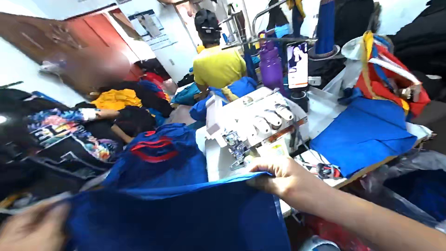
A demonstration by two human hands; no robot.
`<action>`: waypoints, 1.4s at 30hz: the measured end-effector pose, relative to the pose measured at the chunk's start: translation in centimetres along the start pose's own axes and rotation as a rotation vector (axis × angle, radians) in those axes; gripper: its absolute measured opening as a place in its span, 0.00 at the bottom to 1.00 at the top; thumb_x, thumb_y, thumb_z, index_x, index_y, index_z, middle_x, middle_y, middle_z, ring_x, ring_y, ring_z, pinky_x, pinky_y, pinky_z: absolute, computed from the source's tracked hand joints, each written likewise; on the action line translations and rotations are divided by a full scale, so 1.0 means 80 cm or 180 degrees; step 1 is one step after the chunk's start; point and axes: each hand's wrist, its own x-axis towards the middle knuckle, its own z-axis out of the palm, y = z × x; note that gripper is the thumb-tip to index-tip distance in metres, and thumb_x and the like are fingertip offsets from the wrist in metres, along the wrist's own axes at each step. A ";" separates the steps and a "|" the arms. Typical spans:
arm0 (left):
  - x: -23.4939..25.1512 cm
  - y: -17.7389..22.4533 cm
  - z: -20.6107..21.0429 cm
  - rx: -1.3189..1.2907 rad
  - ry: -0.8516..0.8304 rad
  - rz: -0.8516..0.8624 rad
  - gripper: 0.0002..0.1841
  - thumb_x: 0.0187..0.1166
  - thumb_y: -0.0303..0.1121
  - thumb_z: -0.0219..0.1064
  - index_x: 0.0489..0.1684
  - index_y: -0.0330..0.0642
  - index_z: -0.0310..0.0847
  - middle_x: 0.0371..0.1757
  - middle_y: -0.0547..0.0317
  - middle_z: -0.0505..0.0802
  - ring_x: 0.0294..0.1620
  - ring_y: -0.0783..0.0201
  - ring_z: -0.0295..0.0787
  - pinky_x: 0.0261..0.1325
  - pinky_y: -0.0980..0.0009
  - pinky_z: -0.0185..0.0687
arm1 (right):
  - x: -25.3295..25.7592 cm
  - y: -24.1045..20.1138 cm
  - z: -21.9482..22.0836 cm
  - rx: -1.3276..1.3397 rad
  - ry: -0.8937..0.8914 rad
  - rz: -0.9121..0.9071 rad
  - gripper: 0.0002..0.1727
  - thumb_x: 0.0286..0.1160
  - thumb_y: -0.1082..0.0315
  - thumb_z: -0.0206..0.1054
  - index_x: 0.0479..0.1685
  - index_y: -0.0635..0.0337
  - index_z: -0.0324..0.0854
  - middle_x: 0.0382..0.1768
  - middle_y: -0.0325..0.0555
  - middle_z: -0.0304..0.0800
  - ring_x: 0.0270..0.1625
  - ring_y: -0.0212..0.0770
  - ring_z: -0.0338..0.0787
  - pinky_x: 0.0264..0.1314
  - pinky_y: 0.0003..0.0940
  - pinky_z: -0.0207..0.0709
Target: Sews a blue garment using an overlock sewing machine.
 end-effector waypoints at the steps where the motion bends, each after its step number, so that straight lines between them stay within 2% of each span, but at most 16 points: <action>1: 0.005 -0.037 0.021 0.0192 -0.0137 0.0067 0.21 0.87 0.25 0.53 0.65 0.06 0.67 0.63 0.20 0.81 0.62 0.54 0.80 0.70 0.62 0.73 | 0.001 0.010 0.009 0.0001 -0.0184 0.0210 0.11 0.83 0.67 0.63 0.46 0.62 0.90 0.35 0.38 0.89 0.39 0.20 0.82 0.45 0.19 0.74; 3: 0.000 -0.077 0.065 0.0346 -0.0490 0.0195 0.21 0.86 0.28 0.57 0.66 0.12 0.71 0.63 0.14 0.81 0.64 0.30 0.82 0.68 0.38 0.74 | 0.003 0.029 0.026 -0.0181 -0.0485 0.0430 0.14 0.85 0.65 0.62 0.48 0.67 0.88 0.39 0.48 0.89 0.43 0.31 0.83 0.50 0.29 0.75; 5: -0.018 -0.070 0.101 0.0199 -0.0872 0.0319 0.22 0.86 0.30 0.60 0.70 0.18 0.73 0.67 0.20 0.82 0.68 0.28 0.81 0.69 0.33 0.73 | 0.006 0.042 0.038 -0.0327 -0.0692 0.0546 0.16 0.85 0.63 0.62 0.50 0.69 0.87 0.42 0.54 0.90 0.46 0.39 0.86 0.53 0.36 0.76; 6: -0.032 -0.053 0.117 0.0021 -0.0988 0.0517 0.23 0.85 0.33 0.61 0.70 0.21 0.75 0.69 0.24 0.83 0.69 0.31 0.81 0.70 0.36 0.74 | 0.007 0.046 0.042 -0.0334 -0.0693 0.0558 0.17 0.85 0.62 0.63 0.49 0.69 0.87 0.41 0.54 0.89 0.45 0.39 0.86 0.52 0.37 0.75; 8: -0.066 -0.016 0.143 -0.0409 -0.1264 0.1177 0.27 0.84 0.45 0.61 0.67 0.27 0.80 0.69 0.38 0.87 0.70 0.51 0.85 0.72 0.53 0.79 | 0.009 0.049 0.045 -0.0221 -0.0627 0.0589 0.16 0.82 0.61 0.65 0.46 0.69 0.88 0.37 0.50 0.88 0.41 0.35 0.83 0.48 0.33 0.74; 10: -0.095 0.022 0.154 -0.0839 -0.1746 0.1723 0.34 0.86 0.61 0.54 0.67 0.37 0.84 0.67 0.54 0.91 0.73 0.68 0.83 0.77 0.64 0.78 | 0.009 0.052 0.047 0.0037 -0.0457 0.0612 0.13 0.78 0.61 0.69 0.42 0.64 0.88 0.30 0.38 0.85 0.34 0.23 0.79 0.41 0.22 0.71; 11: -0.106 0.037 0.155 -0.0972 -0.1959 0.1891 0.35 0.85 0.63 0.51 0.67 0.41 0.84 0.66 0.57 0.92 0.73 0.72 0.83 0.78 0.67 0.76 | 0.008 0.054 0.048 0.0184 -0.0393 0.0598 0.12 0.77 0.61 0.71 0.41 0.63 0.88 0.30 0.34 0.84 0.34 0.19 0.78 0.40 0.18 0.70; 14: -0.115 0.054 0.157 -0.1086 -0.2186 0.2094 0.29 0.85 0.58 0.56 0.65 0.43 0.87 0.56 0.61 0.96 0.61 0.79 0.87 0.68 0.76 0.79 | 0.003 0.059 0.050 0.0479 -0.0279 0.0527 0.09 0.74 0.64 0.71 0.39 0.62 0.89 0.31 0.31 0.87 0.36 0.14 0.80 0.42 0.14 0.72; 17: -0.111 0.055 0.156 -0.1183 -0.2186 0.1870 0.21 0.82 0.52 0.64 0.55 0.45 0.93 0.44 0.68 0.94 0.48 0.85 0.86 0.55 0.87 0.81 | -0.006 0.060 0.047 0.0787 -0.0339 0.0659 0.08 0.77 0.66 0.67 0.40 0.61 0.89 0.34 0.29 0.88 0.39 0.13 0.83 0.45 0.13 0.75; 20: -0.112 0.060 0.154 -0.1338 -0.2286 0.1696 0.18 0.82 0.50 0.65 0.50 0.47 0.94 0.41 0.70 0.94 0.46 0.88 0.86 0.52 0.90 0.80 | -0.016 0.064 0.049 0.0929 -0.0146 0.0477 0.09 0.77 0.69 0.65 0.35 0.61 0.89 0.31 0.27 0.86 0.37 0.10 0.80 0.42 0.10 0.72; 24: -0.113 0.068 0.147 -0.1595 -0.2455 0.1360 0.14 0.82 0.47 0.67 0.48 0.49 0.93 0.39 0.76 0.92 0.43 0.88 0.85 0.49 0.91 0.80 | -0.024 0.064 0.056 0.0875 0.0076 0.0176 0.07 0.75 0.71 0.68 0.40 0.64 0.90 0.36 0.32 0.91 0.40 0.11 0.83 0.46 0.09 0.75; 27: -0.112 0.087 0.136 -0.1692 -0.2501 0.0998 0.07 0.78 0.38 0.71 0.43 0.49 0.93 0.40 0.80 0.93 0.45 0.87 0.88 0.52 0.89 0.84 | -0.024 0.061 0.060 0.0818 0.0186 0.0053 0.08 0.76 0.70 0.68 0.38 0.65 0.90 0.33 0.33 0.90 0.38 0.10 0.82 0.43 0.07 0.73; 30: -0.111 0.088 0.133 -0.1729 -0.2410 0.0963 0.04 0.77 0.39 0.72 0.40 0.56 0.92 0.43 0.81 0.95 0.49 0.84 0.90 0.55 0.86 0.85 | -0.025 0.064 0.061 0.0821 0.0222 0.0021 0.10 0.79 0.68 0.65 0.38 0.64 0.91 0.31 0.31 0.89 0.35 0.10 0.80 0.40 0.08 0.70; 36: -0.102 0.069 0.129 -0.1554 -0.2001 0.1811 0.06 0.80 0.46 0.70 0.41 0.60 0.91 0.54 0.80 0.91 0.65 0.79 0.85 0.67 0.81 0.83 | -0.020 0.065 0.059 0.0866 0.0399 0.0526 0.12 0.82 0.64 0.63 0.35 0.57 0.89 0.27 0.25 0.84 0.31 0.12 0.80 0.36 0.10 0.73; 40: -0.101 0.086 0.109 -0.1247 -0.2117 0.2318 0.07 0.83 0.42 0.68 0.42 0.52 0.87 0.46 0.74 0.93 0.61 0.80 0.86 0.81 0.71 0.70 | -0.015 0.060 0.066 0.1031 0.0843 0.0524 0.07 0.78 0.65 0.67 0.33 0.54 0.89 0.26 0.25 0.87 0.31 0.14 0.84 0.37 0.11 0.78; 42: -0.107 0.093 0.112 -0.1062 -0.2013 0.2265 0.07 0.84 0.42 0.67 0.41 0.51 0.88 0.42 0.72 0.94 0.54 0.81 0.88 0.79 0.70 0.70 | -0.019 0.053 0.074 0.1059 0.0819 0.0274 0.06 0.77 0.67 0.68 0.35 0.56 0.90 0.29 0.26 0.88 0.34 0.13 0.84 0.40 0.11 0.78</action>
